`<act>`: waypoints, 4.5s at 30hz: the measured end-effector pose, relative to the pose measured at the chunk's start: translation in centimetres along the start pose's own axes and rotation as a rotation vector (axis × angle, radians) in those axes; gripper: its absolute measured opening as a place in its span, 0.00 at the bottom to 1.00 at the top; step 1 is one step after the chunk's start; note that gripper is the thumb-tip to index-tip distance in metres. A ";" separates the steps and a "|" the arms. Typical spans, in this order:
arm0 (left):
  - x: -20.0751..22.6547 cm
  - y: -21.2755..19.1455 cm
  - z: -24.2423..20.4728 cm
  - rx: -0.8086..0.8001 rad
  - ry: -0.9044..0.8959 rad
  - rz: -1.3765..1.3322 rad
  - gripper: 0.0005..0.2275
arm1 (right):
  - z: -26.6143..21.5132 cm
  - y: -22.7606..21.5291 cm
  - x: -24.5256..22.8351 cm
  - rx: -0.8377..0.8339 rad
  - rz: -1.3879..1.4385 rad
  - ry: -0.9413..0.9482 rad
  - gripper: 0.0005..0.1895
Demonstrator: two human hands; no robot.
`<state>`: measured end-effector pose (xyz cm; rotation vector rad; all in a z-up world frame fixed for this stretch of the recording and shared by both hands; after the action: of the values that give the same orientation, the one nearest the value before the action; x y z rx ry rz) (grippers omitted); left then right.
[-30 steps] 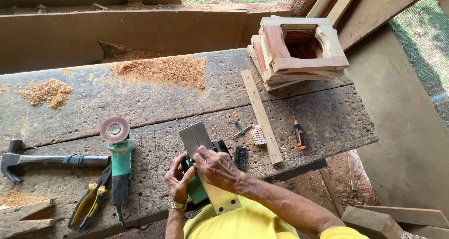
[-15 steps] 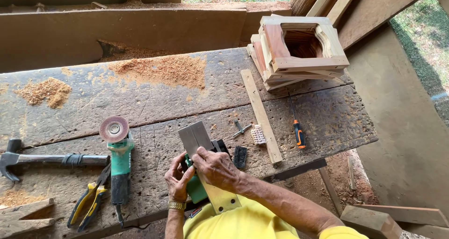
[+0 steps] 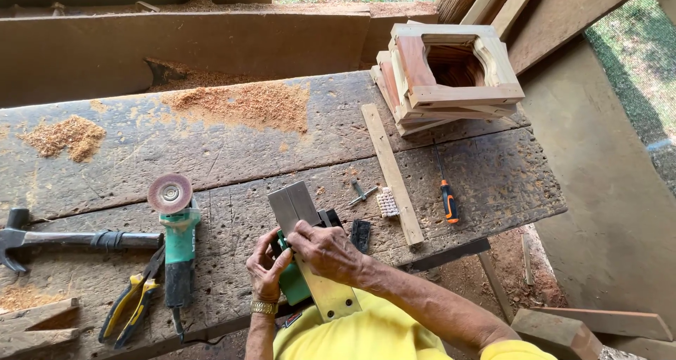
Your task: The recorder is adjusting the blades and internal components of an electric wood planer on a workbench.
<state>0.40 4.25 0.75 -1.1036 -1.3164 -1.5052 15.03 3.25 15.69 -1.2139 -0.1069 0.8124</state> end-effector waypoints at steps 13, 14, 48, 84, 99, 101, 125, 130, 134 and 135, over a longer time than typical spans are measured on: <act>0.0 -0.1 0.2 0.003 -0.016 -0.006 0.27 | -0.4 1.2 1.0 0.064 -0.101 0.035 0.04; 0.0 -0.1 0.1 -0.001 -0.017 -0.012 0.28 | -0.3 0.7 0.8 0.032 -0.042 0.025 0.06; 0.9 0.4 0.0 0.011 -0.024 -0.001 0.27 | 0.7 -1.3 -0.2 0.056 0.009 0.027 0.06; -2.1 -3.6 -1.4 0.189 -0.141 0.201 0.22 | -6.8 19.5 17.9 -0.043 0.238 0.481 0.16; 2.7 2.2 -0.2 0.167 -0.037 0.186 0.23 | -4.9 -3.7 12.0 0.331 0.968 0.756 0.07; 3.0 2.4 0.0 0.174 -0.024 0.186 0.23 | -4.4 -4.4 9.3 0.232 1.006 0.630 0.08; 3.9 2.3 0.4 0.178 0.018 0.212 0.24 | -2.6 -0.6 4.6 0.088 0.412 0.223 0.06; 4.0 2.2 0.6 0.162 0.006 0.247 0.24 | -3.1 -0.7 3.7 0.070 0.196 0.132 0.07; 3.6 2.1 0.7 0.141 -0.004 0.238 0.24 | -2.7 -0.9 3.5 0.038 0.117 0.080 0.07; 3.5 2.1 0.7 0.138 -0.005 0.240 0.24 | -2.6 -0.9 3.5 0.024 0.099 0.063 0.06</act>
<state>1.51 4.62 4.70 -1.1318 -1.2244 -1.2190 19.29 3.19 14.30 -1.2288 0.0145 0.8577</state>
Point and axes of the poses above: each hand's wrist, its own z-axis towards the middle knuckle, its own y-axis out of the palm, x = y × z, the point moved 4 cm from there along z, towards the middle knuckle, and after that the axes turned 2 degrees about z, right-handed, at the moved point
